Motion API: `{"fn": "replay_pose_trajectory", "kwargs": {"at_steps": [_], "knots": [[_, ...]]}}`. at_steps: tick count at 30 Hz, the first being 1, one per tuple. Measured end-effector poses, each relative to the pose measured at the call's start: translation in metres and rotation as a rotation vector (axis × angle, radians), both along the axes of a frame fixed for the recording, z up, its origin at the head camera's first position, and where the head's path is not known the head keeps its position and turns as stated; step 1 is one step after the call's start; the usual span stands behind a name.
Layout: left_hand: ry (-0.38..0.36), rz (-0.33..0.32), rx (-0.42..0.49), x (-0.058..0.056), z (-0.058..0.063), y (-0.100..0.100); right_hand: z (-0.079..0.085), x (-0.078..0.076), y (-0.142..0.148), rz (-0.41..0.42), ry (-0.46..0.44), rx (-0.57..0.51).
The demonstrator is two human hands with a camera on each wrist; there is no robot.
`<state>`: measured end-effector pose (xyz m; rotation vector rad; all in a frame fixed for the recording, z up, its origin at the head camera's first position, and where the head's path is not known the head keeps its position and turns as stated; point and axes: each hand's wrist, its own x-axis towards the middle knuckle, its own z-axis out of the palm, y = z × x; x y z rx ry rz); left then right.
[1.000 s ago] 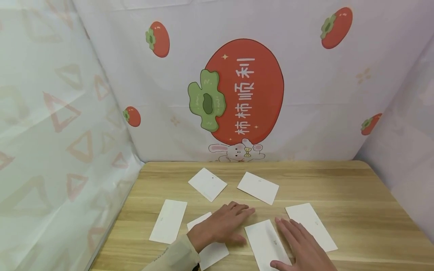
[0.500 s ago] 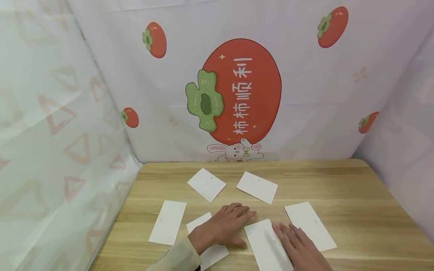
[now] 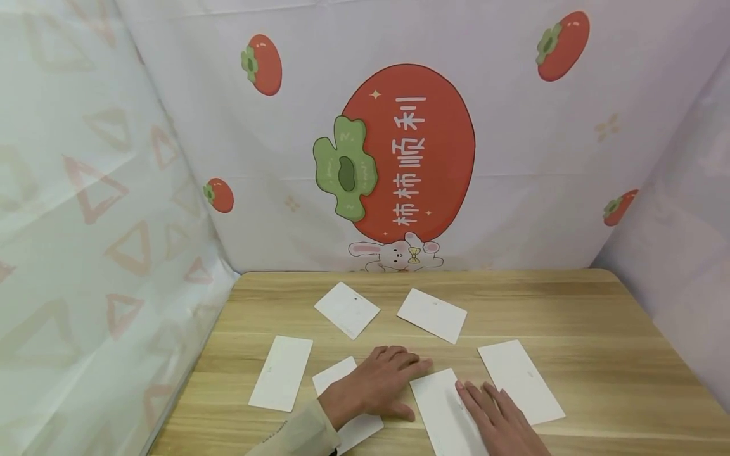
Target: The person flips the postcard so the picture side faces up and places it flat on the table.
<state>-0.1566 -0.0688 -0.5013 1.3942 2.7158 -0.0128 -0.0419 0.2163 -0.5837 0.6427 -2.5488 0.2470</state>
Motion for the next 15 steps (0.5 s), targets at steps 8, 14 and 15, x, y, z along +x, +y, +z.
{"fn": "replay_pose_trajectory", "kwargs": {"at_steps": [8,14,15], "knots": [[0.025,-0.003,0.021,-0.0005,-0.0032,0.0017,-0.0019,0.0002,-0.0025,0.023,0.033,-0.022],[0.058,-0.013,0.040,-0.0004,-0.0064,0.0040,-0.0031,0.0027,-0.0029,-0.001,0.030,-0.018],[0.060,-0.016,0.045,-0.0001,-0.0065,0.0044,-0.0033,0.0031,-0.0028,-0.005,0.030,-0.018]]}}
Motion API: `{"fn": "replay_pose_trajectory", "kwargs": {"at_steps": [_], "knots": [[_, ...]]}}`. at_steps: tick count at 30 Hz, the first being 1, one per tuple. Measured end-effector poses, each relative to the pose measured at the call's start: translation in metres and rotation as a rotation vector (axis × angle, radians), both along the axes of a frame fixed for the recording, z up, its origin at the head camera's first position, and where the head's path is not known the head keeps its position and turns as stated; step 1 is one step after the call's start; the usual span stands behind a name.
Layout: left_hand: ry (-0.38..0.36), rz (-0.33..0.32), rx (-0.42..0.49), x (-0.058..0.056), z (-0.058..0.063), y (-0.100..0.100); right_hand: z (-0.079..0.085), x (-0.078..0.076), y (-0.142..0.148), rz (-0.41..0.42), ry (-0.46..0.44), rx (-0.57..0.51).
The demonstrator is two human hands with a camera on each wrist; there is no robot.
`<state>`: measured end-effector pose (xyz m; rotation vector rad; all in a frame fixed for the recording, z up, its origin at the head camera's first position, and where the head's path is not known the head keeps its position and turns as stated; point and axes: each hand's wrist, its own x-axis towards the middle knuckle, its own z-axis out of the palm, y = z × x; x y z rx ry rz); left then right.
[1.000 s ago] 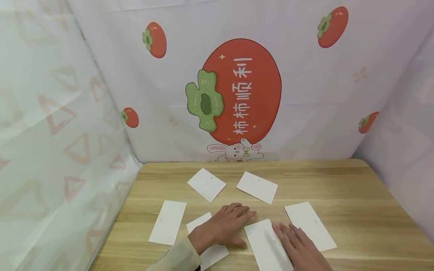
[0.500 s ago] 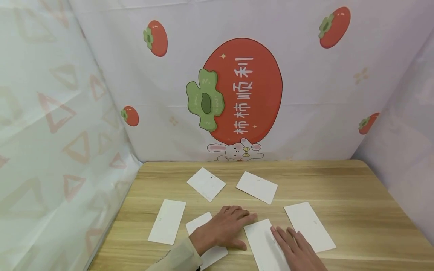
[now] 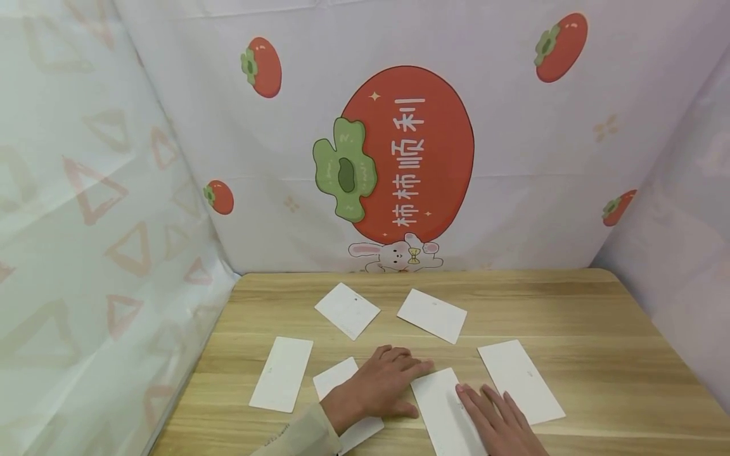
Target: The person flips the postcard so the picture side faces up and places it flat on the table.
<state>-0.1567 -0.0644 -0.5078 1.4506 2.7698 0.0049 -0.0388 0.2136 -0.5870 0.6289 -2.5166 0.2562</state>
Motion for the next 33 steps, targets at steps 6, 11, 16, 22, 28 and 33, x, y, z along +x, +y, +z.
{"fn": "replay_pose_trajectory", "kwargs": {"at_steps": [6,11,16,22,28,33], "knots": [[0.020,-0.029,0.022,-0.0004,0.0008,0.0038,0.0019,0.0012,0.0024,-0.043,-0.001,0.006],[0.027,-0.055,0.040,-0.0010,0.0012,0.0062,0.0063,0.0017,0.0025,-0.045,-0.015,0.004],[-0.038,-0.047,0.077,0.0005,0.0014,0.0071,0.0080,0.0016,0.0006,-0.034,-0.015,0.006],[-0.090,-0.049,0.120,0.0023,0.0007,0.0074,0.0062,0.0013,-0.0021,-0.037,-0.023,0.000],[-0.071,-0.043,0.128,0.0019,-0.0021,0.0067,0.0052,0.0015,-0.0043,-0.039,-0.045,-0.009],[-0.052,-0.047,0.150,0.0018,-0.0040,0.0061,0.0029,0.0004,-0.0048,-0.024,-0.039,-0.017]]}}
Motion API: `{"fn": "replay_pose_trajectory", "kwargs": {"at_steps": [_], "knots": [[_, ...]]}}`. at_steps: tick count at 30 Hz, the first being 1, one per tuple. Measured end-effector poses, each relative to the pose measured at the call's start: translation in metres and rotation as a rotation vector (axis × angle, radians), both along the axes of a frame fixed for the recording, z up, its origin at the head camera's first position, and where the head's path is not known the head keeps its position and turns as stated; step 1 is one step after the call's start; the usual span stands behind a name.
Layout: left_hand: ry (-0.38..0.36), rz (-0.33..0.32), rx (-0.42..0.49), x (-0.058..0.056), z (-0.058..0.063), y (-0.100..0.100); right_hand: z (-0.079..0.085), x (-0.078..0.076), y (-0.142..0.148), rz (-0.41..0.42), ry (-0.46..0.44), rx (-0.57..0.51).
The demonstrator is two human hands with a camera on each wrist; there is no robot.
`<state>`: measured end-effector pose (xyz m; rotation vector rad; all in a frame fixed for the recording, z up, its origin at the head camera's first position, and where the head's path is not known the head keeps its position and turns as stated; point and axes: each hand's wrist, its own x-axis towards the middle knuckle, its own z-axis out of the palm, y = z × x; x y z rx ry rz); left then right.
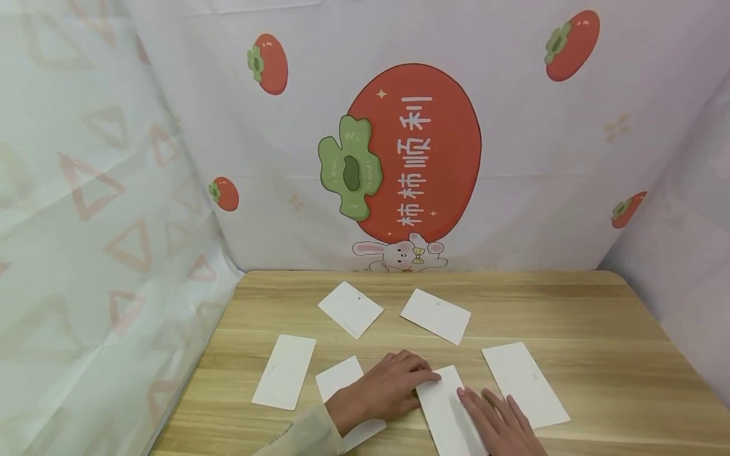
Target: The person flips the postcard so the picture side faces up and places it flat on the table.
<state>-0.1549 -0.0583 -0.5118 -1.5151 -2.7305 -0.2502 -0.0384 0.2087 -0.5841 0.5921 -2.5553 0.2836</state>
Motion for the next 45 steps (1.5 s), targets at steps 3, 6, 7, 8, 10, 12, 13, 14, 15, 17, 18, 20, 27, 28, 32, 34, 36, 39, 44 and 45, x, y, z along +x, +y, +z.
{"fn": "replay_pose_trajectory", "kwargs": {"at_steps": [3,6,7,8,10,12,13,14,15,17,18,20,27,28,32,34,36,39,44,45], "knots": [[0.002,0.001,0.011,0.000,0.000,-0.001,-0.002,-0.002,0.001,0.024,0.033,-0.004],[0.003,-0.002,0.010,0.000,0.000,-0.003,-0.004,-0.003,0.002,0.044,0.053,-0.008],[0.002,-0.004,0.009,-0.001,0.000,-0.003,-0.004,-0.003,0.002,0.047,0.057,-0.009],[0.002,-0.006,0.008,-0.001,0.000,-0.004,-0.004,-0.004,0.002,0.047,0.061,-0.008],[0.005,-0.008,0.006,-0.001,0.000,-0.005,-0.005,-0.003,0.002,0.044,0.065,-0.002],[0.009,-0.010,0.007,-0.001,0.001,-0.005,-0.005,-0.003,0.002,0.035,0.069,0.006],[0.012,-0.011,0.006,-0.001,0.002,-0.005,-0.004,-0.003,0.002,0.029,0.071,0.014],[0.016,-0.013,0.004,-0.001,0.002,-0.005,-0.004,-0.002,0.002,0.025,0.072,0.019],[0.018,-0.015,0.003,-0.001,0.002,-0.006,-0.004,-0.002,0.002,0.022,0.072,0.024],[0.023,-0.019,-0.007,-0.001,0.003,-0.006,-0.002,-0.001,0.002,0.016,0.064,0.034],[0.022,-0.020,-0.011,-0.001,0.003,-0.006,-0.002,-0.001,0.002,0.013,0.059,0.040],[0.019,-0.022,-0.021,-0.002,0.003,-0.006,0.000,0.000,0.001,0.008,0.044,0.046],[0.009,-0.011,-0.020,-0.004,0.004,-0.002,0.000,0.000,0.006,0.010,0.069,0.042],[0.009,-0.010,-0.017,-0.004,0.005,-0.002,0.000,-0.001,0.007,0.017,0.085,0.033],[0.006,-0.008,0.000,-0.004,0.007,-0.001,0.004,-0.001,0.009,0.031,0.094,0.010],[0.013,-0.010,0.011,-0.005,0.009,-0.001,0.005,-0.001,0.009,0.032,0.083,-0.003],[0.021,-0.012,0.022,-0.005,0.011,-0.001,0.008,0.000,0.008,0.026,0.067,-0.011],[0.027,-0.018,0.044,-0.006,0.012,-0.001,0.011,0.002,0.007,0.016,0.037,-0.033],[0.035,-0.028,0.090,-0.008,0.013,-0.005,0.016,0.003,0.008,0.025,0.013,-0.031],[0.037,-0.028,0.100,-0.009,0.013,-0.005,0.017,0.003,0.009,0.033,0.011,-0.029]]}}
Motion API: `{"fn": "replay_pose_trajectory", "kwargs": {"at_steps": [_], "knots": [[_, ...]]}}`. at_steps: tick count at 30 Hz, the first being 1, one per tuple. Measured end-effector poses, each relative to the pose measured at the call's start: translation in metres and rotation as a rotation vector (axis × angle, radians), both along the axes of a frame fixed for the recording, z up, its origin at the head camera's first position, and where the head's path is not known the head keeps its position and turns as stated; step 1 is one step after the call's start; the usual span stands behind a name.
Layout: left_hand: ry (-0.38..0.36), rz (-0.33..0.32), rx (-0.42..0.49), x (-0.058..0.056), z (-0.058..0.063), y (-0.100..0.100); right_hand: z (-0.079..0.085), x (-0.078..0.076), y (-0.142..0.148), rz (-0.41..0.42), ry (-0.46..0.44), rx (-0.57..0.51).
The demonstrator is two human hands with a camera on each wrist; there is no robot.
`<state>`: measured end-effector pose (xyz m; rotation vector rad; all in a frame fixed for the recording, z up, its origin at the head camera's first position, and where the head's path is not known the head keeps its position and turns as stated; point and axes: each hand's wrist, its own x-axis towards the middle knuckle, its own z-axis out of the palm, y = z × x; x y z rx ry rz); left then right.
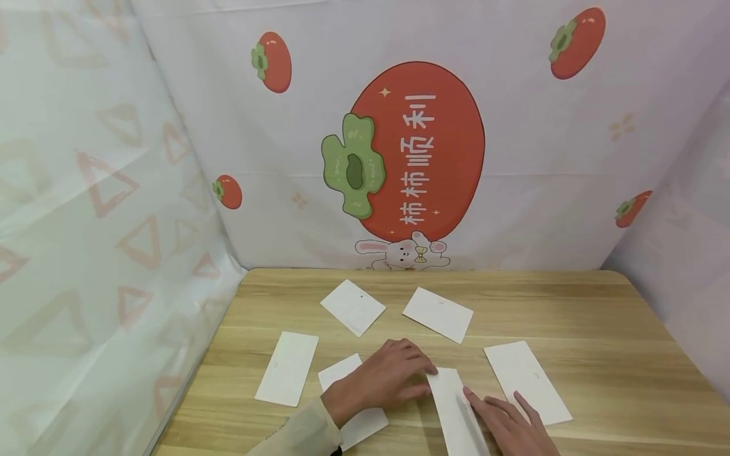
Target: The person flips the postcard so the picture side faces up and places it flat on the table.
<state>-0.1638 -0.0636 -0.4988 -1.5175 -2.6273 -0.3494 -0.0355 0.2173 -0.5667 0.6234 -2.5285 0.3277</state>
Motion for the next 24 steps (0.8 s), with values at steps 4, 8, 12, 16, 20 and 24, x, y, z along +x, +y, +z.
{"fn": "replay_pose_trajectory", "kwargs": {"at_steps": [4,8,12,16,20,24], "knots": [[-0.001,0.011,0.038,-0.0019,0.0003,-0.0010,0.0030,-0.0009,0.0023,0.049,-0.005,-0.019],[-0.006,0.039,0.076,-0.0030,0.0010,-0.0019,0.0019,-0.0023,0.0025,0.101,0.044,-0.073],[-0.012,0.073,0.095,-0.0031,0.0022,-0.0031,0.0004,-0.0032,0.0015,0.125,0.111,-0.118],[-0.036,0.102,0.087,-0.0031,0.0040,-0.0041,0.0018,-0.0033,0.0004,0.142,0.154,-0.164],[-0.048,0.118,0.086,-0.0037,0.0055,-0.0053,0.0045,-0.0052,-0.0024,0.199,0.224,-0.211],[-0.043,0.123,0.087,-0.0050,0.0058,-0.0065,0.0060,-0.0081,-0.0054,0.262,0.291,-0.236]]}}
